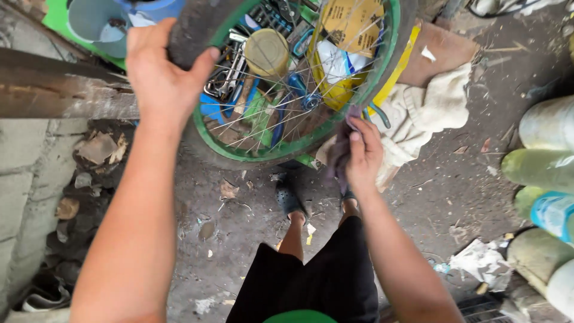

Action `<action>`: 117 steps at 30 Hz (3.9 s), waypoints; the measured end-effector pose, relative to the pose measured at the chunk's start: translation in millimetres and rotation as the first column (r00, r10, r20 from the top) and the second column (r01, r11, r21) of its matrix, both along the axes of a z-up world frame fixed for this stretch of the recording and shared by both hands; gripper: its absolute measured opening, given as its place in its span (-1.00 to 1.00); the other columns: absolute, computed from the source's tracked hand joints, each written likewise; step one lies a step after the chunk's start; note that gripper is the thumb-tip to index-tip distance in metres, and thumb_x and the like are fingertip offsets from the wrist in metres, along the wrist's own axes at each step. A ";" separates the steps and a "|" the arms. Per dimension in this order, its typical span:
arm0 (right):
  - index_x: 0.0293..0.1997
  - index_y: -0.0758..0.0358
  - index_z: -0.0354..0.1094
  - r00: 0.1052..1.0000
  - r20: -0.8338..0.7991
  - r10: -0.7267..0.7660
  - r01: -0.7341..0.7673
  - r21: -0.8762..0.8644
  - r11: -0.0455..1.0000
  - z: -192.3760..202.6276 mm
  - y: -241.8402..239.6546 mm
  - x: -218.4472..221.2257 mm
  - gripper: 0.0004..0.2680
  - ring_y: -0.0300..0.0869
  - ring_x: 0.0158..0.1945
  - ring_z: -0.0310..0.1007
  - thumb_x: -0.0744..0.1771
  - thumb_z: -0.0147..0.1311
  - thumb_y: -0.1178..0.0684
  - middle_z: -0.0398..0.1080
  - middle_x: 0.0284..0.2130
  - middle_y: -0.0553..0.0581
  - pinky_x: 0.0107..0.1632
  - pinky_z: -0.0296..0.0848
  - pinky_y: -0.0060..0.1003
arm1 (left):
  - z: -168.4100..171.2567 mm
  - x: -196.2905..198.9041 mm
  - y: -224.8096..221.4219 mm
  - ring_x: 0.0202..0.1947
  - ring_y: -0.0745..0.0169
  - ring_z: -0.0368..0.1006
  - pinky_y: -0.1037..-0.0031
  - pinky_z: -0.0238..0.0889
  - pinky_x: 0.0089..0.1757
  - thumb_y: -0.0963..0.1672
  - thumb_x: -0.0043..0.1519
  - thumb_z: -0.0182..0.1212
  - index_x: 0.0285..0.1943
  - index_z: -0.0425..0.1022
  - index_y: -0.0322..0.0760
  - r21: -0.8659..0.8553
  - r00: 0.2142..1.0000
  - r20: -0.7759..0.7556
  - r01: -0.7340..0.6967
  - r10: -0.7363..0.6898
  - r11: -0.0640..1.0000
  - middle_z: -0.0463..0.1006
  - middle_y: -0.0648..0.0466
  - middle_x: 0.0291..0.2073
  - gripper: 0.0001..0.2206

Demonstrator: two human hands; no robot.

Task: Cleaning a bicycle wheel by wiping the rim and spokes with a cloth in a workshop environment.

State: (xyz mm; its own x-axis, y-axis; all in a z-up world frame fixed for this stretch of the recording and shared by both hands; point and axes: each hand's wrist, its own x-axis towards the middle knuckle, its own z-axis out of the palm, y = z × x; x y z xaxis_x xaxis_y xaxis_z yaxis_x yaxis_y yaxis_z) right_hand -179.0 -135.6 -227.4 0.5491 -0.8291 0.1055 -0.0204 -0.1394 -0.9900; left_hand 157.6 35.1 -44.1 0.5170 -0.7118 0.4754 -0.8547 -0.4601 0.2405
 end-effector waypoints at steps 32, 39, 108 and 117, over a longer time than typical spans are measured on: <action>0.46 0.08 0.39 0.981 0.156 -0.113 0.180 -0.533 0.827 -109.9 48.5 116.6 -0.73 0.04 -0.04 0.38 0.53 0.10 0.07 0.28 0.00 0.22 -0.16 0.43 -0.18 | -23.7 49.9 34.6 -0.10 0.02 0.38 0.14 0.30 -0.15 -0.25 0.61 0.70 0.26 0.62 -0.60 -0.094 0.967 -0.187 0.160 -0.176 0.983 0.58 -0.17 -0.06 -0.72; -0.10 0.31 0.53 0.972 0.235 -0.026 0.101 -0.312 0.945 -82.2 33.2 82.1 -0.85 -0.02 -0.11 0.47 0.48 -0.01 0.17 0.46 -0.17 0.20 -0.03 0.47 -0.11 | -26.5 49.3 41.1 -0.08 0.02 0.41 0.12 0.34 -0.14 -0.24 0.60 0.67 0.32 0.62 -0.63 -0.116 0.965 -0.173 0.178 -0.196 0.977 0.61 -0.19 -0.06 -0.70; 0.39 0.38 0.35 0.928 0.085 0.364 -0.188 0.948 0.257 -22.1 -67.6 -261.6 -0.61 0.08 -0.27 0.34 0.36 -0.13 0.29 0.50 -0.07 0.49 -0.19 0.32 -0.02 | 138.8 -107.0 33.1 0.54 -0.42 0.17 -0.15 0.53 0.07 -0.42 0.02 0.45 0.22 0.62 0.05 0.443 0.838 -0.207 0.540 -0.504 0.716 0.20 -0.12 0.61 -0.36; 0.18 0.19 0.61 0.986 -0.082 0.142 -0.035 0.741 0.671 -55.9 41.5 -120.9 -0.70 -0.25 -0.03 0.51 0.32 0.14 0.19 0.60 0.04 0.09 0.03 0.42 -0.47 | 64.0 -5.1 99.4 0.31 0.12 0.45 0.27 0.47 0.08 -0.08 0.41 0.40 0.64 0.35 -0.41 0.090 0.659 -0.751 0.025 0.051 0.996 0.51 -0.13 0.42 -0.38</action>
